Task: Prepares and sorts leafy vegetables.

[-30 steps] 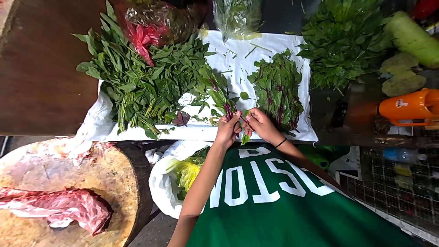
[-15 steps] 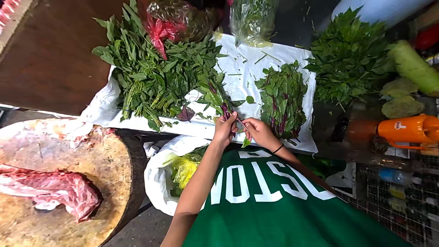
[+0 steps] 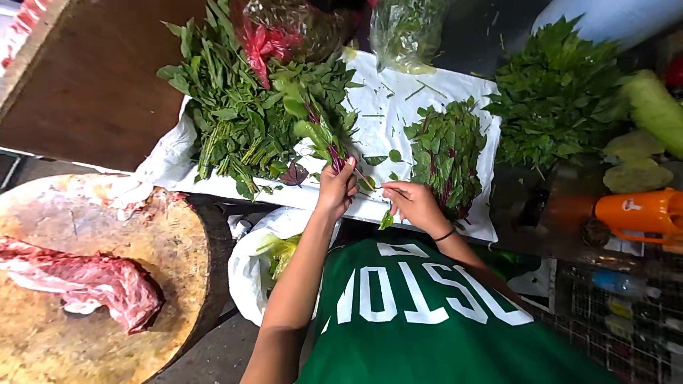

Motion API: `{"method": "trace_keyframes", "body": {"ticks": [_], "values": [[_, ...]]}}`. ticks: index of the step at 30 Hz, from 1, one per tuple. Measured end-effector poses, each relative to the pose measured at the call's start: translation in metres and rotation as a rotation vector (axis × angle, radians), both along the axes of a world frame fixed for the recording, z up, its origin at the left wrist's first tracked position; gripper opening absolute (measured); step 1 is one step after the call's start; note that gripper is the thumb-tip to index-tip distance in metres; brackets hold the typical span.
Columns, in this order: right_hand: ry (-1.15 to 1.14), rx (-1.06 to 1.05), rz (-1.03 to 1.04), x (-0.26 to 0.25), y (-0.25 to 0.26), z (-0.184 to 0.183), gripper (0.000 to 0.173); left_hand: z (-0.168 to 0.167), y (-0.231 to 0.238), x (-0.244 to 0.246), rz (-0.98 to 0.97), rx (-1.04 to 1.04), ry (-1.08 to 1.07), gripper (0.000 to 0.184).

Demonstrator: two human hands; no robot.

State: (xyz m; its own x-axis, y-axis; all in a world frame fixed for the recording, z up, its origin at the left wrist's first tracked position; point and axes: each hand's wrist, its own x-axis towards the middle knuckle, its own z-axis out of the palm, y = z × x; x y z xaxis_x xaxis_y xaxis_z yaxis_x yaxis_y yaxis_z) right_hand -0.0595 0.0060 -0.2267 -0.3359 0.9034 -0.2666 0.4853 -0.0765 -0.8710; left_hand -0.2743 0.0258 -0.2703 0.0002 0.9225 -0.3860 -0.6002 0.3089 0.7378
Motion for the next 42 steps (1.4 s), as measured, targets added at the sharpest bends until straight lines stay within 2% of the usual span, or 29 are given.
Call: {"method": "trace_keyframes", "body": {"ticks": [4,7,9,13,16,18,22,25,28,30,32,34,37,39,42], "values": [[0.047,-0.134,-0.013,-0.014,-0.005,-0.015,0.025,-0.029,-0.021,0.037,-0.068,-0.066,-0.139,0.019],[0.135,-0.232,-0.105,-0.001,-0.016,-0.03,0.024,-0.05,-0.034,0.045,-0.117,-0.14,-0.302,0.029],[0.168,-0.212,-0.19,0.01,-0.023,-0.028,0.024,-0.056,-0.04,0.042,-0.148,-0.167,-0.392,0.032],[0.143,-0.099,-0.274,0.017,-0.028,-0.004,0.023,-0.057,-0.052,0.035,-0.137,-0.215,-0.424,0.024],[0.061,-0.021,-0.268,0.005,-0.024,0.005,0.022,-0.064,-0.057,0.038,-0.116,-0.215,-0.438,0.028],[-0.006,-0.037,-0.187,-0.007,-0.02,-0.004,0.023,-0.066,-0.059,0.042,-0.114,-0.207,-0.453,0.035],[-0.18,-0.087,-0.004,-0.028,-0.017,-0.043,0.022,-0.066,-0.057,0.044,-0.142,-0.212,-0.334,0.035],[-0.228,-0.038,0.016,-0.027,-0.017,-0.048,0.022,-0.068,-0.051,0.04,-0.192,-0.246,-0.175,0.031],[-0.264,0.043,-0.059,-0.003,-0.019,-0.043,0.023,-0.066,-0.05,0.04,-0.22,-0.289,-0.105,0.035],[-0.347,0.172,-0.179,0.02,-0.018,-0.043,0.022,-0.06,-0.054,0.041,-0.213,-0.326,-0.176,0.034],[-0.458,0.211,-0.305,0.043,-0.012,-0.042,0.022,-0.052,-0.063,0.045,-0.229,-0.362,-0.207,0.032],[-0.592,0.131,-0.356,0.06,-0.005,-0.044,0.027,-0.049,-0.077,0.049,-0.298,-0.358,-0.205,0.032],[-0.764,-0.019,-0.277,0.077,-0.003,-0.051,0.037,-0.053,-0.097,0.054,-0.499,-0.26,-0.119,0.034],[-0.763,-0.045,-0.256,0.084,-0.004,-0.05,0.031,-0.049,-0.096,0.054,-0.608,-0.191,-0.056,0.031],[-0.48,-0.115,-0.293,0.102,-0.007,-0.044,0.031,-0.038,-0.092,0.056,-0.653,-0.167,-0.048,0.025]]}}
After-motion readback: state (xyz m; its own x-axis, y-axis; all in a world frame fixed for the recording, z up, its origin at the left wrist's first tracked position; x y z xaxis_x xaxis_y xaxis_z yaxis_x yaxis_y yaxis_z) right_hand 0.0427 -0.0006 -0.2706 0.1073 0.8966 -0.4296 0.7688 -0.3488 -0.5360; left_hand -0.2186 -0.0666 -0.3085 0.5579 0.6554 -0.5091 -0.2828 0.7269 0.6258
